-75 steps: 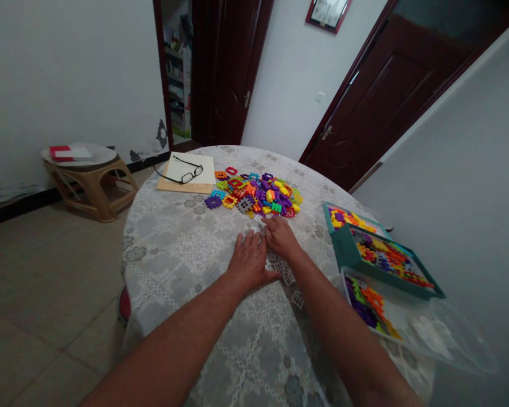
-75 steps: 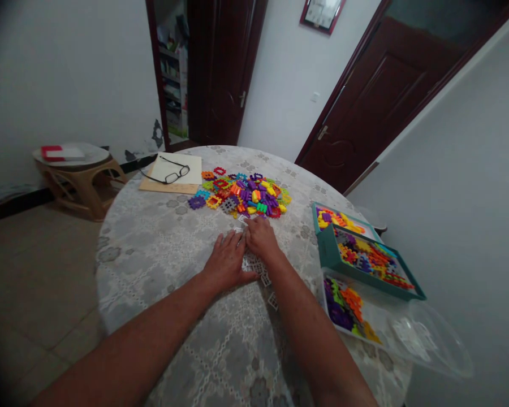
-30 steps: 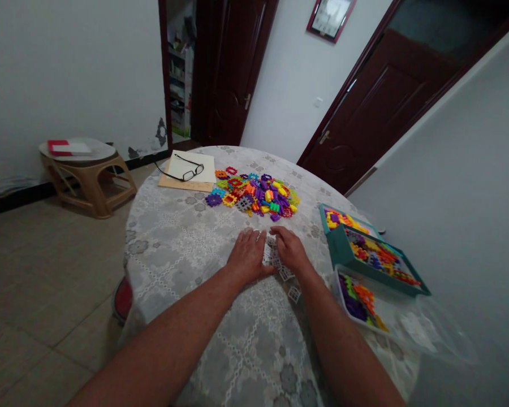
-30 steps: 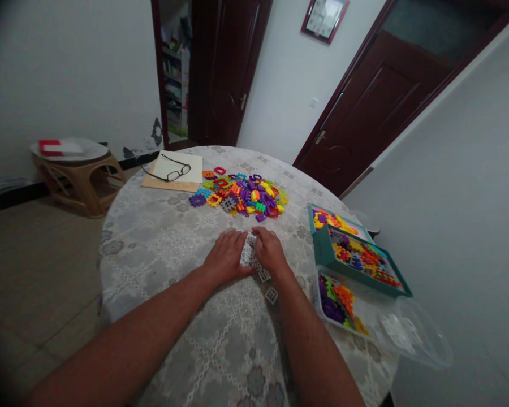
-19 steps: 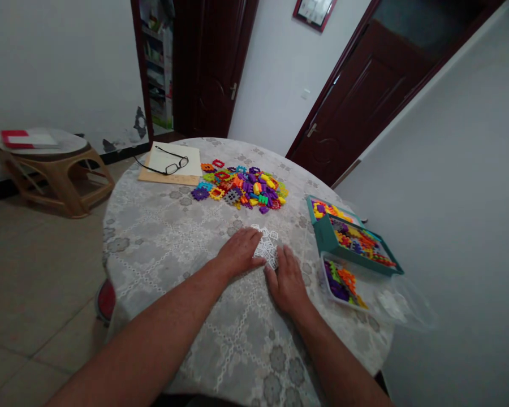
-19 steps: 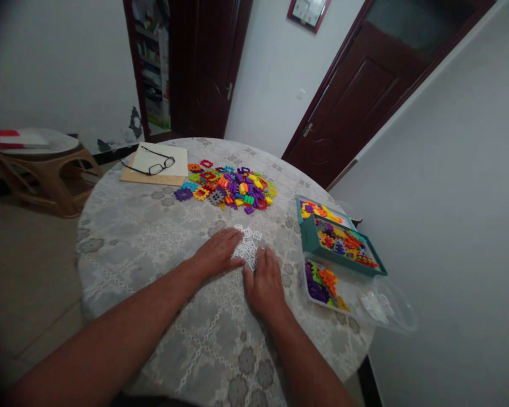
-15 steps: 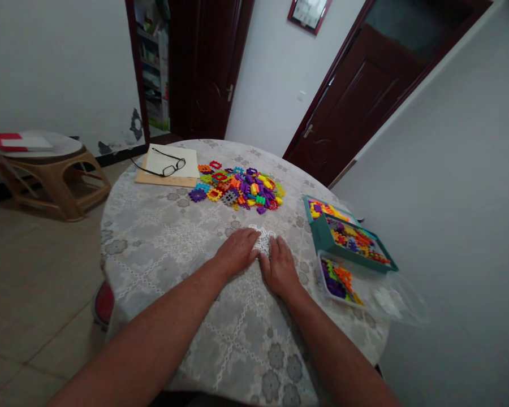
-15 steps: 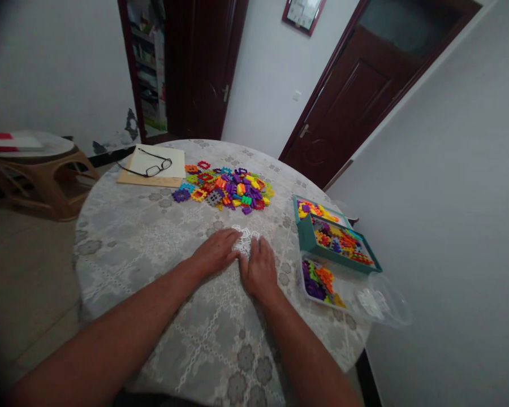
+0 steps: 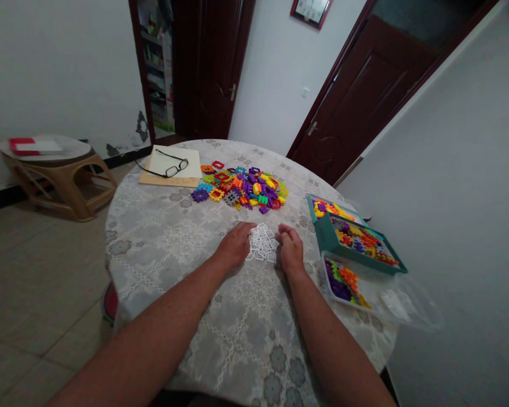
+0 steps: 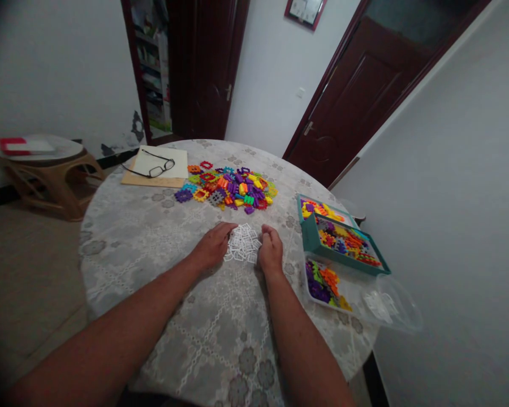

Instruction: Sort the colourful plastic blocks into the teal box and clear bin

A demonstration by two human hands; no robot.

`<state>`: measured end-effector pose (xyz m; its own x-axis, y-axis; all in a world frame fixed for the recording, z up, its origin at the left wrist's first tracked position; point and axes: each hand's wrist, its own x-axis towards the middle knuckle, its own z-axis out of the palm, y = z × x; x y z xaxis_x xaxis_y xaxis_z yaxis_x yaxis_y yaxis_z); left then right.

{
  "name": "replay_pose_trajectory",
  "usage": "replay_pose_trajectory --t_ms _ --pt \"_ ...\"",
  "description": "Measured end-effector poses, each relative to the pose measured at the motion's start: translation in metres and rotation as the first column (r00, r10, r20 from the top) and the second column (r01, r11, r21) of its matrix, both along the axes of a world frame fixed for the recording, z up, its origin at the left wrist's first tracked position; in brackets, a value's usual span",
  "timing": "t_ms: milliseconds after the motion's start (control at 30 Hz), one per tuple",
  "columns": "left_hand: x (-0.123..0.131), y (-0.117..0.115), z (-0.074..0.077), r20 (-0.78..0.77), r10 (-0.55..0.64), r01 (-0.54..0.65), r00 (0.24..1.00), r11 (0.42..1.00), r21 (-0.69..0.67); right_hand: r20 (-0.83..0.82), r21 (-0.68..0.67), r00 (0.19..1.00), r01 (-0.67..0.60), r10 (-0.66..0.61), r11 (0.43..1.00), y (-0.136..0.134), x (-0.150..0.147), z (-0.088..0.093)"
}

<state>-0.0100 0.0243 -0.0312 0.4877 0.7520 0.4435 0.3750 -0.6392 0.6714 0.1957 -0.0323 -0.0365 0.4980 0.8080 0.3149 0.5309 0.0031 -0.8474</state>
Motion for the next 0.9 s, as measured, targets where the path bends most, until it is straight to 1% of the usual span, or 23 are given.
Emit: replay_pose_trajectory --t_ms 33,100,200,267,333,433,567,733,900 --pt "0.000 0.000 0.000 0.005 -0.003 0.003 1.000 1.000 0.000 0.030 -0.017 1.000 0.005 -0.004 1.000 -0.008 0.001 0.000" --pt "0.000 -0.001 -0.001 0.008 -0.006 0.006 1.000 1.000 0.000 0.185 -0.044 0.982 -0.030 0.038 0.999 -0.024 0.000 0.001" --pt "-0.001 -0.002 -0.002 -0.004 -0.020 0.020 1.000 1.000 0.006 0.429 -0.087 0.893 -0.113 0.139 0.990 -0.043 -0.007 0.006" --pt "-0.001 -0.003 -0.002 -0.007 -0.036 0.036 0.999 0.999 0.022 0.519 -0.139 0.830 -0.151 0.202 0.979 -0.048 -0.012 0.010" --pt "-0.001 -0.004 -0.003 -0.002 -0.041 0.041 0.999 0.999 0.034 0.568 -0.195 0.783 -0.173 0.255 0.965 -0.049 -0.015 0.013" --pt "0.000 -0.006 -0.003 0.009 -0.028 0.027 1.000 0.999 0.036 0.577 -0.240 0.761 -0.189 0.297 0.952 -0.047 -0.014 0.014" --pt "0.000 -0.008 -0.002 -0.011 -0.029 0.030 1.000 0.999 0.024 0.534 -0.232 0.785 -0.221 0.314 0.947 -0.044 -0.008 0.015" --pt "-0.002 -0.010 0.001 -0.024 -0.030 0.030 0.999 1.000 0.005 0.460 -0.171 0.849 -0.201 0.258 0.965 -0.042 -0.002 0.014" --pt "-0.003 -0.009 0.001 -0.025 -0.039 0.039 0.999 0.999 0.017 0.479 -0.184 0.852 -0.139 0.212 0.973 -0.037 -0.001 0.011"
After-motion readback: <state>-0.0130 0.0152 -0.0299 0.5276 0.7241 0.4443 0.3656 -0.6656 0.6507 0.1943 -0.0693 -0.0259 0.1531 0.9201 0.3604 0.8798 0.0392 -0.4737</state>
